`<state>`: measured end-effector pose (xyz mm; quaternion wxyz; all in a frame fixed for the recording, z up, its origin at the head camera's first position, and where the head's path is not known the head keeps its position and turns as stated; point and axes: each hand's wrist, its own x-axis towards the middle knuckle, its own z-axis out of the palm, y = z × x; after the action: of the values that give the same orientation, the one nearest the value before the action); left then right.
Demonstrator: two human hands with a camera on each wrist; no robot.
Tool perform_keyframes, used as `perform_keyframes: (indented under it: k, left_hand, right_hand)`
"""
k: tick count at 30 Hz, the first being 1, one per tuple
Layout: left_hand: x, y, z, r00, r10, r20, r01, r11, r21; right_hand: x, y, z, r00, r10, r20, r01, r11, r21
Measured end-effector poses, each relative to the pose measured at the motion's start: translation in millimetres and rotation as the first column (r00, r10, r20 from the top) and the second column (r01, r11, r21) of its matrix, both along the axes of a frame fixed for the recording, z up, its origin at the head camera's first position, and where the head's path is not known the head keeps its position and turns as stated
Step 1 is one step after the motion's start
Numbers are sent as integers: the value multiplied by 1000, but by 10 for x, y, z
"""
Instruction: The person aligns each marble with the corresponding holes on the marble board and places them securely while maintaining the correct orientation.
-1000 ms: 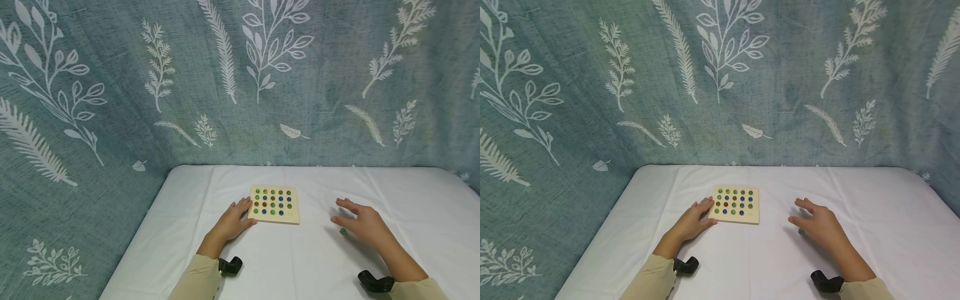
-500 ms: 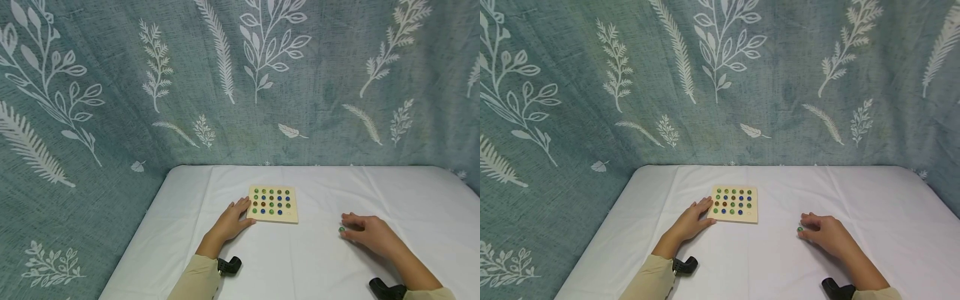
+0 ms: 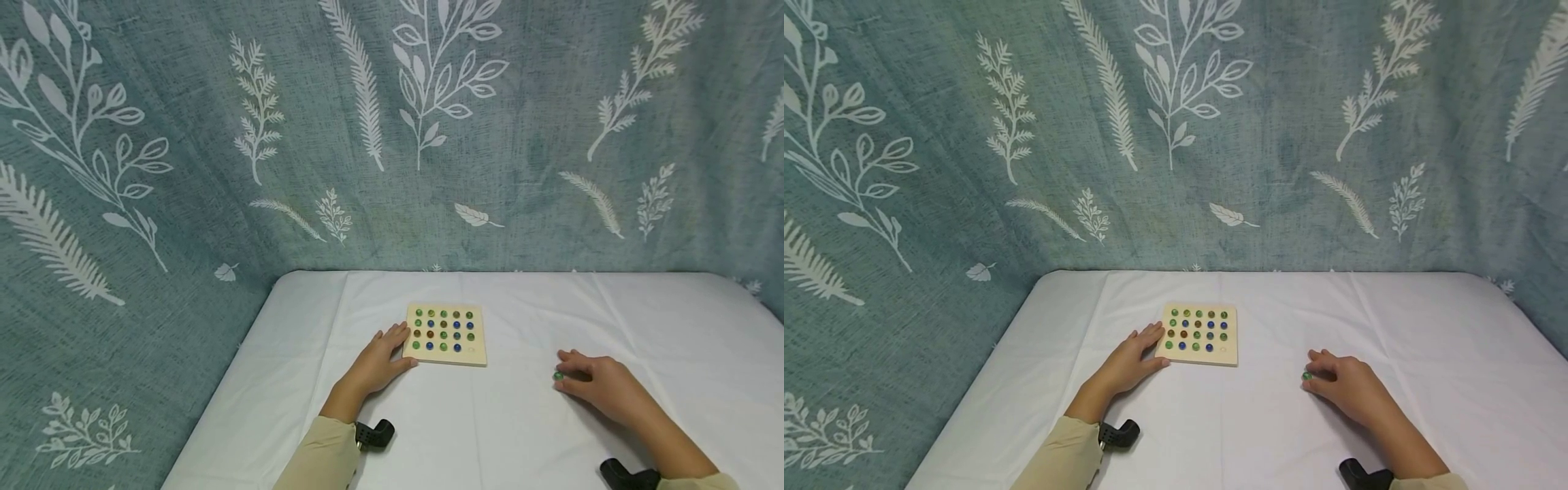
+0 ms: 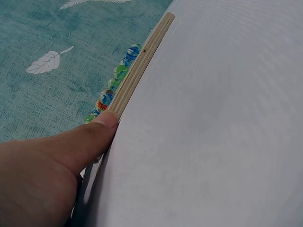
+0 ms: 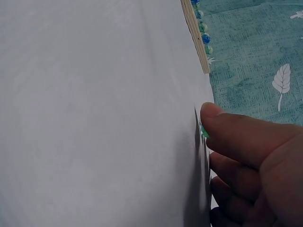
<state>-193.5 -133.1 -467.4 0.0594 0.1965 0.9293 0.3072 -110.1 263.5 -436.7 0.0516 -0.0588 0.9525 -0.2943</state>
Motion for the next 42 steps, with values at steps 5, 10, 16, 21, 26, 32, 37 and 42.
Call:
perform_keyframes:
  k: [5,10,16,21,26,32,37,42]
  left_hand:
    - [-3,-4,10,1000,-1,-5,1,1000,2]
    - [-5,-2,16,1000,1,-3,-1,1000,-1]
    - [-8,0,22,1000,2,-7,-2,1000,-4]
    - [-11,1,14,1000,-1,-10,1,1000,-5]
    - [-10,8,3,1000,-3,-10,3,1000,-6]
    - [-6,15,-16,1000,2,-8,-2,1000,-6]
    - [-11,7,-33,1000,4,-11,-4,1000,-4]
    - [-16,6,-39,1000,2,-13,-2,1000,3]
  right_hand:
    - [-6,-22,7,1000,-2,-3,2,1000,18]
    - [-17,-33,7,1000,-11,-8,11,999,31]
    - [-24,-34,0,1000,-12,-25,13,999,33]
    - [-19,-28,-21,999,-4,-53,6,999,36]
    - [-15,-26,-35,996,-9,-88,12,1000,26]
    - [-56,-59,-53,992,-67,-107,63,997,-46]
    - [-125,-129,-62,987,-106,-125,91,989,-117]
    - [-201,-254,-76,983,-144,-116,118,972,-204]
